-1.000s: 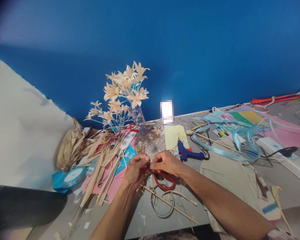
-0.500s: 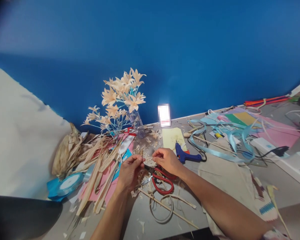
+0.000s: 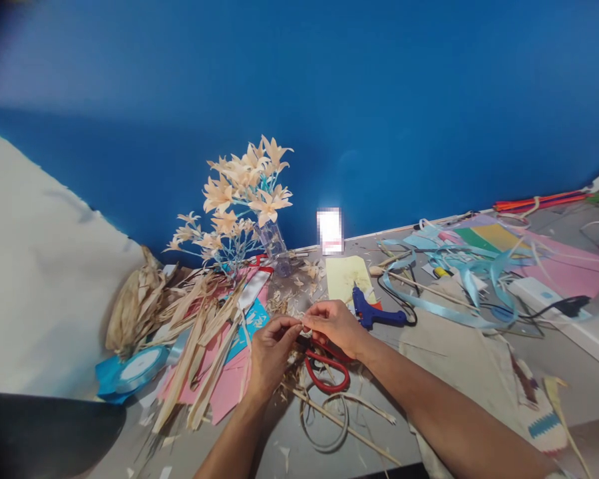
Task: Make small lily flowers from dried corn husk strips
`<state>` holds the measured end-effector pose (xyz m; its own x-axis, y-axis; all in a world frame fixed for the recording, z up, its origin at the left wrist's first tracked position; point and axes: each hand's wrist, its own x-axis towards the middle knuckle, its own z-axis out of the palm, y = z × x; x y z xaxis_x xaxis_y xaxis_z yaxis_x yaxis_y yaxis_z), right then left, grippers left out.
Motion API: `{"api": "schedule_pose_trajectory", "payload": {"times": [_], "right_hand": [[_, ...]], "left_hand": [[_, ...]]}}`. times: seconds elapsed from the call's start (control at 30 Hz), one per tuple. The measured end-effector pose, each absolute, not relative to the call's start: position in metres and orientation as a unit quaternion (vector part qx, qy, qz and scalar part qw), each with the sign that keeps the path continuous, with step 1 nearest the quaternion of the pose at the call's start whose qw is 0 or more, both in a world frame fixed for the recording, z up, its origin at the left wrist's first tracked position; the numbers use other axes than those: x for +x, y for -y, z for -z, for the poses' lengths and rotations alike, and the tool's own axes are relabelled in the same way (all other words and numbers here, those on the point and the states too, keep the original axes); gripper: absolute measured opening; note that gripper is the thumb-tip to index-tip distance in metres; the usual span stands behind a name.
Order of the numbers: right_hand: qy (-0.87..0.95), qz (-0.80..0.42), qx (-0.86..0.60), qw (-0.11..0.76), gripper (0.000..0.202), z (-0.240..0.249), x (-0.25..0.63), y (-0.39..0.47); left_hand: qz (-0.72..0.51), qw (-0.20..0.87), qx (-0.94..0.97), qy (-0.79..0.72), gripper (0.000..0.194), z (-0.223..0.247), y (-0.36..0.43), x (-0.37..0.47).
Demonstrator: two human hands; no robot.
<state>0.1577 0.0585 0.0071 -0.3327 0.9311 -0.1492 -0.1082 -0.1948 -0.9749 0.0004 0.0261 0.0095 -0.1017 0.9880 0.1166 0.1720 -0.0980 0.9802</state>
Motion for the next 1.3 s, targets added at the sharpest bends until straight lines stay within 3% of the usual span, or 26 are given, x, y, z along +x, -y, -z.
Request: {"api": "schedule_pose_trajectory", "payload": {"times": [0.1, 0.3, 0.5, 0.8, 0.93, 1.13, 1.3], "right_hand": [[0.515, -0.627, -0.425, 0.401, 0.032, -0.005, 0.158, -0.058], [0.682, -0.481, -0.426, 0.351, 0.020, -0.004, 0.161, -0.055], [0.725, -0.393, -0.439, 0.357, 0.017, -0.005, 0.157, -0.051], [0.734, -0.313, -0.480, 0.363, 0.017, 0.001, 0.154, -0.051], [0.713, -0.337, -0.490, 0.371, 0.016, -0.001, 0.153, -0.051], [0.641, -0.456, -0.501, 0.360, 0.014, -0.005, 0.153, -0.050], [0.624, -0.478, -0.504, 0.358, 0.011, -0.005, 0.153, -0.048]], "left_hand": [[-0.506, 0.441, 0.502, -0.545, 0.010, -0.008, -0.026, 0.001], [-0.517, 0.487, 0.447, -0.544, 0.013, -0.005, -0.026, 0.003], [-0.543, 0.528, 0.379, -0.531, 0.018, -0.003, -0.027, 0.005], [-0.534, 0.460, 0.454, -0.545, 0.015, 0.000, -0.021, 0.008], [-0.539, 0.438, 0.462, -0.552, 0.013, 0.003, -0.022, 0.007], [-0.533, 0.579, 0.356, -0.503, 0.027, 0.010, -0.026, 0.008], [-0.525, 0.591, 0.364, -0.493, 0.038, 0.011, -0.027, 0.009]]}}
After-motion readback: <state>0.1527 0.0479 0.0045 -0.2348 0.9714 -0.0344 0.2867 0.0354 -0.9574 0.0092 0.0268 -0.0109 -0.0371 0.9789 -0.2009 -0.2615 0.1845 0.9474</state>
